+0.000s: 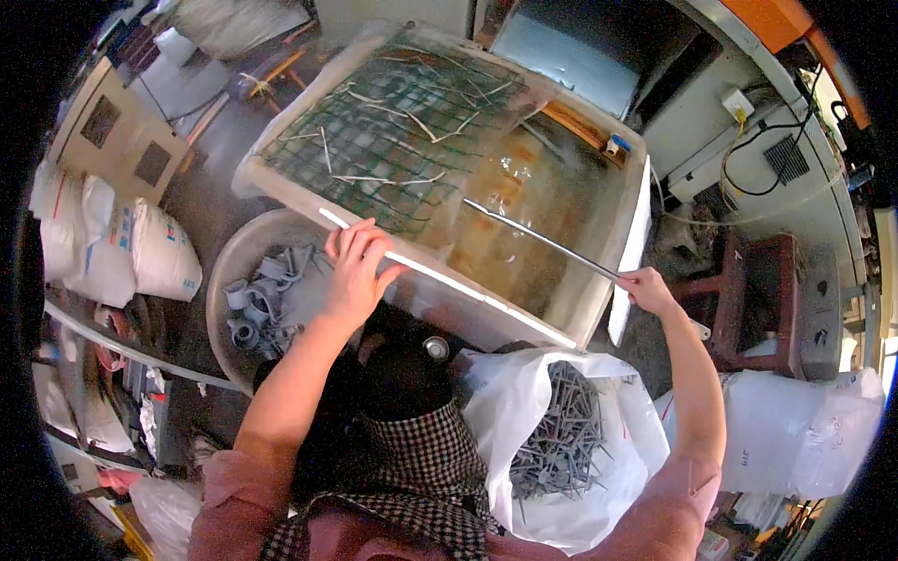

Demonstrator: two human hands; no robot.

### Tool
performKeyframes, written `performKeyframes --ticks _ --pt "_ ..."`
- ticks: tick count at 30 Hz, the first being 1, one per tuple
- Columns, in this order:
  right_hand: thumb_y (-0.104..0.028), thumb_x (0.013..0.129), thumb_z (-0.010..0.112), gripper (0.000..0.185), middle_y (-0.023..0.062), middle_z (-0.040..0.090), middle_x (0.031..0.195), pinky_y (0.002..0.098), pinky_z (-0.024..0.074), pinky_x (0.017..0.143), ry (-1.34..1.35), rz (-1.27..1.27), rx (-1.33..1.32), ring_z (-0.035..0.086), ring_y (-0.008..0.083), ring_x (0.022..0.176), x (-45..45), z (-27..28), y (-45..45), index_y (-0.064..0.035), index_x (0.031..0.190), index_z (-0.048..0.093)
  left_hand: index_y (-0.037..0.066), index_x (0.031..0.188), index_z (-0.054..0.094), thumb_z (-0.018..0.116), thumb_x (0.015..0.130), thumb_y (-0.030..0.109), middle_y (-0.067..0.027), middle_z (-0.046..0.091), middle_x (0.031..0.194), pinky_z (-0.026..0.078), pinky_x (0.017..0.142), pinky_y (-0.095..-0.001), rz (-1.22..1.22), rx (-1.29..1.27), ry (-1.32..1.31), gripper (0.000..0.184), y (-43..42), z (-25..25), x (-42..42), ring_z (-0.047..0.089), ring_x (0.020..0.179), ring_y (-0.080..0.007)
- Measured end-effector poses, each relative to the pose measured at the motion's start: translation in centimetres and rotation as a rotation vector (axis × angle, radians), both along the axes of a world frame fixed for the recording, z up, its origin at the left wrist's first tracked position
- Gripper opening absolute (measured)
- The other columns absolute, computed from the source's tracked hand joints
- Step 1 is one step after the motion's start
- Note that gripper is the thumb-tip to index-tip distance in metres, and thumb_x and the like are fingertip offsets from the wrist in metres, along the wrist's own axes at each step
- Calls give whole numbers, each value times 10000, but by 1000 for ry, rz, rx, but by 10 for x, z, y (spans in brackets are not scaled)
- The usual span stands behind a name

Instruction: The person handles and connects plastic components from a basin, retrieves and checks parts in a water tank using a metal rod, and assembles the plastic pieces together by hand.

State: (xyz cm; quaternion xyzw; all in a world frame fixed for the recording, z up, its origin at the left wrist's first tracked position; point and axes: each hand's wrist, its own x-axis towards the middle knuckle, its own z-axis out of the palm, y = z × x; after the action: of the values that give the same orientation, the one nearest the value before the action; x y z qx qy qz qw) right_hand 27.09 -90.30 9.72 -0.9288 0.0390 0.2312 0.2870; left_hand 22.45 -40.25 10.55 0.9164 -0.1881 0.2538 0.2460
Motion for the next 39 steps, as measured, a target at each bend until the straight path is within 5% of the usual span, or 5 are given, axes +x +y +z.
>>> performKeyframes --ticks 14,18,22,27,39 --pt "-241 872 629 274 40 570 615 279 440 509 -84 -6 17 525 90 530 90 -88 120 -59 1071 673 81 937 564 774 629 209 -52 528 1044 266 967 -527 -7 -25 48 393 0 2 1 458 1155 -282" --pt "-238 859 641 279 78 603 650 303 464 559 -80 -18 -17 553 118 570 87 -68 123 -74 1083 667 84 940 565 774 630 210 -53 527 1048 264 969 -526 -8 -26 38 394 1 2 0 457 1156 -282" --pt "-300 852 629 332 173 676 957 384 494 799 -144 115 -339 652 316 902 66 -2 85 -102 1118 651 86 948 563 777 631 204 -55 527 1043 270 965 -510 -2 -46 13 400 3 -2 -3 455 1157 -286" --pt "-253 842 635 275 162 670 825 364 491 709 -104 147 -339 654 261 759 18 63 36 -110 1075 668 85 970 559 780 639 197 -58 529 1043 276 960 -495 -5 -40 3 413 4 -2 -7 453 1162 -292" --pt "-321 845 639 302 149 679 892 372 504 755 -143 109 -259 659 279 811 2 -15 44 -144 1088 670 78 988 569 768 676 218 -97 498 1126 272 974 -505 26 5 -35 396 0 -5 -6 422 1210 -303"
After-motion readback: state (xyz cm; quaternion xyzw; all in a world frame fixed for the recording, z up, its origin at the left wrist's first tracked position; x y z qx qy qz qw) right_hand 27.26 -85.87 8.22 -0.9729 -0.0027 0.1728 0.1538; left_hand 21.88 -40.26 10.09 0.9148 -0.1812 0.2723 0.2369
